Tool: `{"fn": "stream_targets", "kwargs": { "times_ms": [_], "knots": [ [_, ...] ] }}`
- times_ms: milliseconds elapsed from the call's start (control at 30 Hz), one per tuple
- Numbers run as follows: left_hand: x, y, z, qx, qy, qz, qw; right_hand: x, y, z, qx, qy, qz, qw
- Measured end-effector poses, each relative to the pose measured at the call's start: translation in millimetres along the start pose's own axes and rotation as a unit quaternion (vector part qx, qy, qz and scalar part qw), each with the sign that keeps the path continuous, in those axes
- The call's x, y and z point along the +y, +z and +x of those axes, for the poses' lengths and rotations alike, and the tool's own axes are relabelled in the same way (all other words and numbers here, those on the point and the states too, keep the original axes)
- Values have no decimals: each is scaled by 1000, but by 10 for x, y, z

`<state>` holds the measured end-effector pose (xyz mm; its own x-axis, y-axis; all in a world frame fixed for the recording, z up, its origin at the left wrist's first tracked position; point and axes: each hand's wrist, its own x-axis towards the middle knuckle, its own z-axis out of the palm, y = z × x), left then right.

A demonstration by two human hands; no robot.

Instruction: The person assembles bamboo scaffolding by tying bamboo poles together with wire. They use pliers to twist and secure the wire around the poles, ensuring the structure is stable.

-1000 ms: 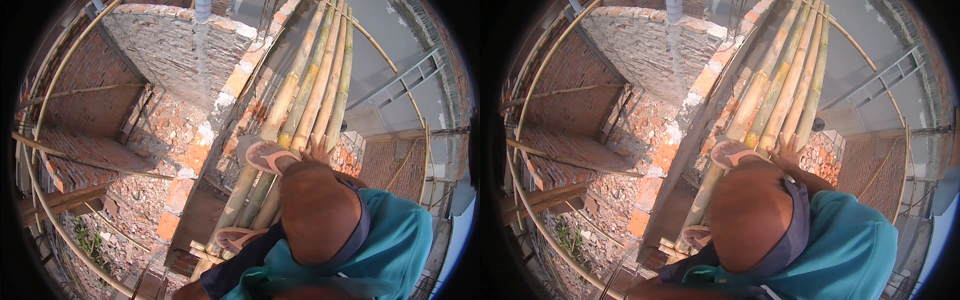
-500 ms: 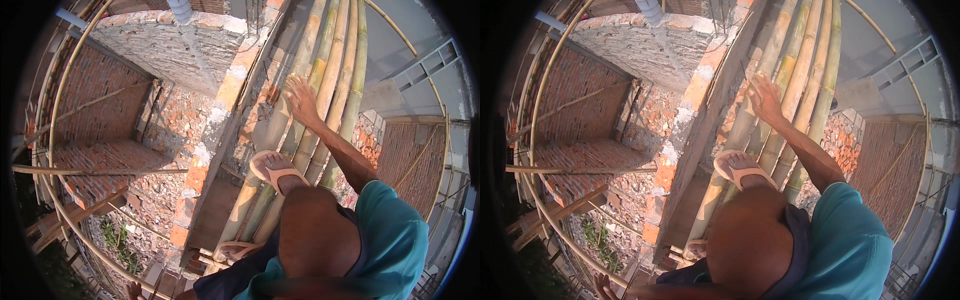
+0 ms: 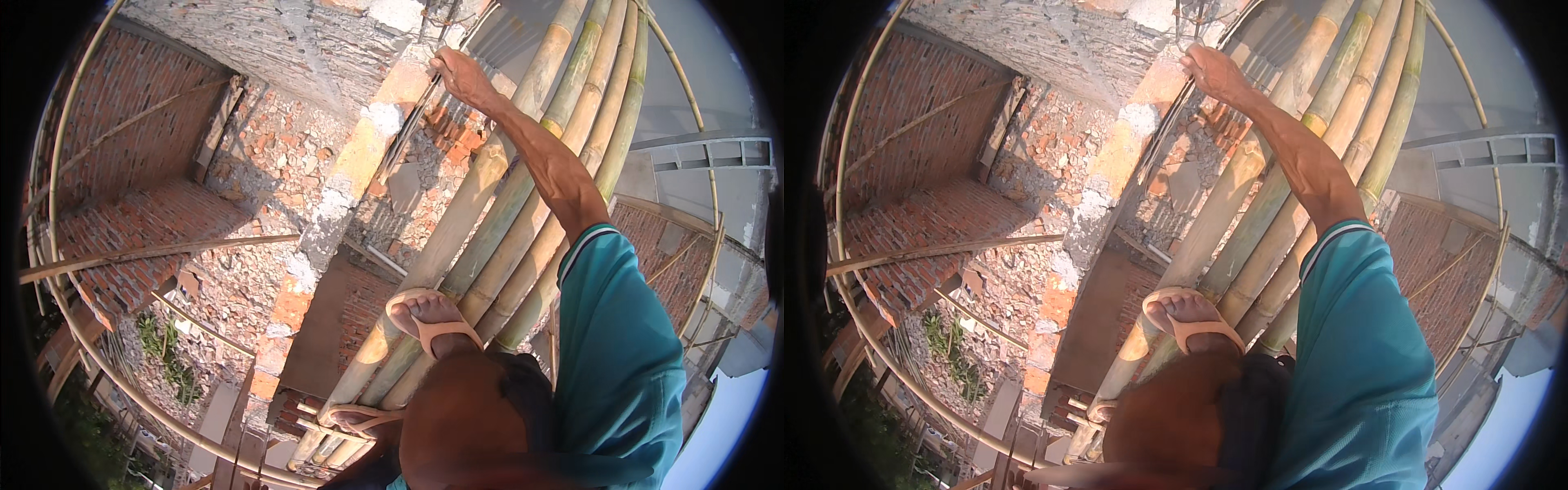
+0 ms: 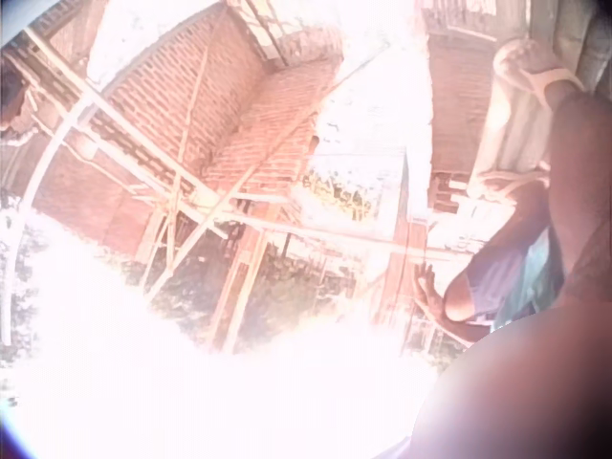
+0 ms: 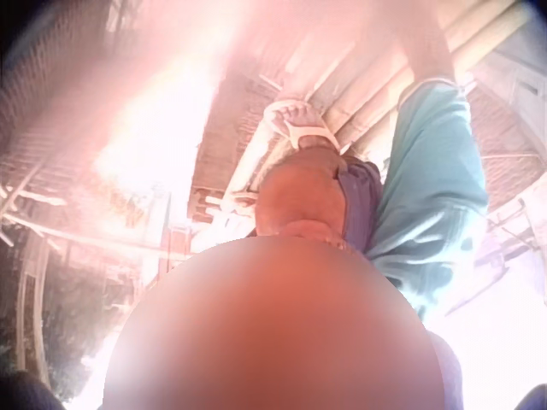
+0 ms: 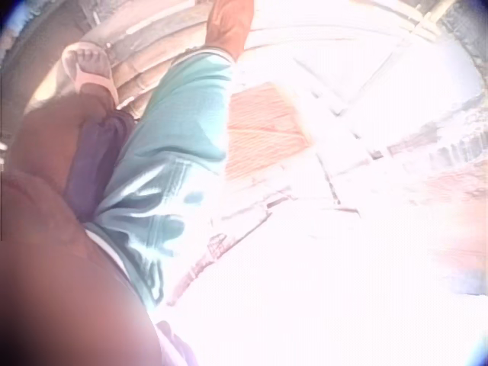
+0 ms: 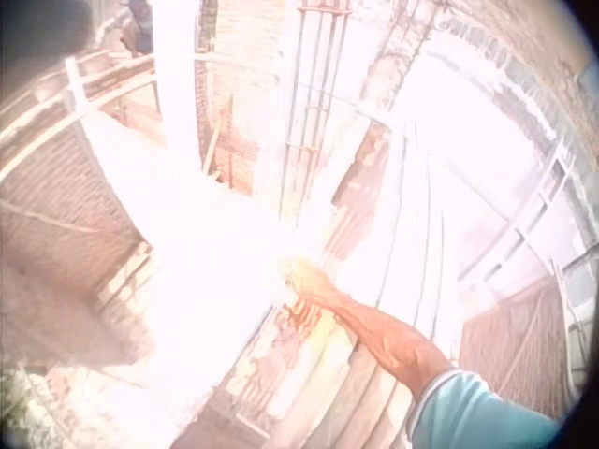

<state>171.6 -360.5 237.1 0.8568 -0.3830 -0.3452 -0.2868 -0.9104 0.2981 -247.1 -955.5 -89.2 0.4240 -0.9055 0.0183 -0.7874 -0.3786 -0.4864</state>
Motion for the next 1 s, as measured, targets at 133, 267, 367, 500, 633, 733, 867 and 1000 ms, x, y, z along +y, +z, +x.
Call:
{"fn": "stream_targets", "kwargs": {
  "times_ms": [133, 267, 367, 500, 633, 733, 867, 1000],
  "knots": [
    [87, 143, 76, -6, -19, 9, 1000, -79, -620, -397, 258, 10, 91, 962],
    [187, 215, 135, -10, -11, 24, 1000, 631, -842, 135, 106, 209, -144, 961],
    [258, 255, 174, -7, 3, 25, 1000, 1088, -337, 622, 128, 231, 52, 963],
    [305, 269, 178, 1, 14, 22, 1000, 1121, 194, 766, 240, 93, -108, 960],
    [286, 257, 141, 4, 11, 24, 1000, 824, -41, 594, 83, 212, -111, 967],
    [259, 258, 111, -1, 9, 26, 1000, 584, -200, 532, 25, 251, -67, 965],
    [236, 242, 64, 2, 11, 23, 1000, 353, -131, 659, 188, 408, 408, 795],
    [235, 197, -2, 10, 21, 19, 1000, 217, -176, 661, 172, 491, 461, 719]
  ]
}}
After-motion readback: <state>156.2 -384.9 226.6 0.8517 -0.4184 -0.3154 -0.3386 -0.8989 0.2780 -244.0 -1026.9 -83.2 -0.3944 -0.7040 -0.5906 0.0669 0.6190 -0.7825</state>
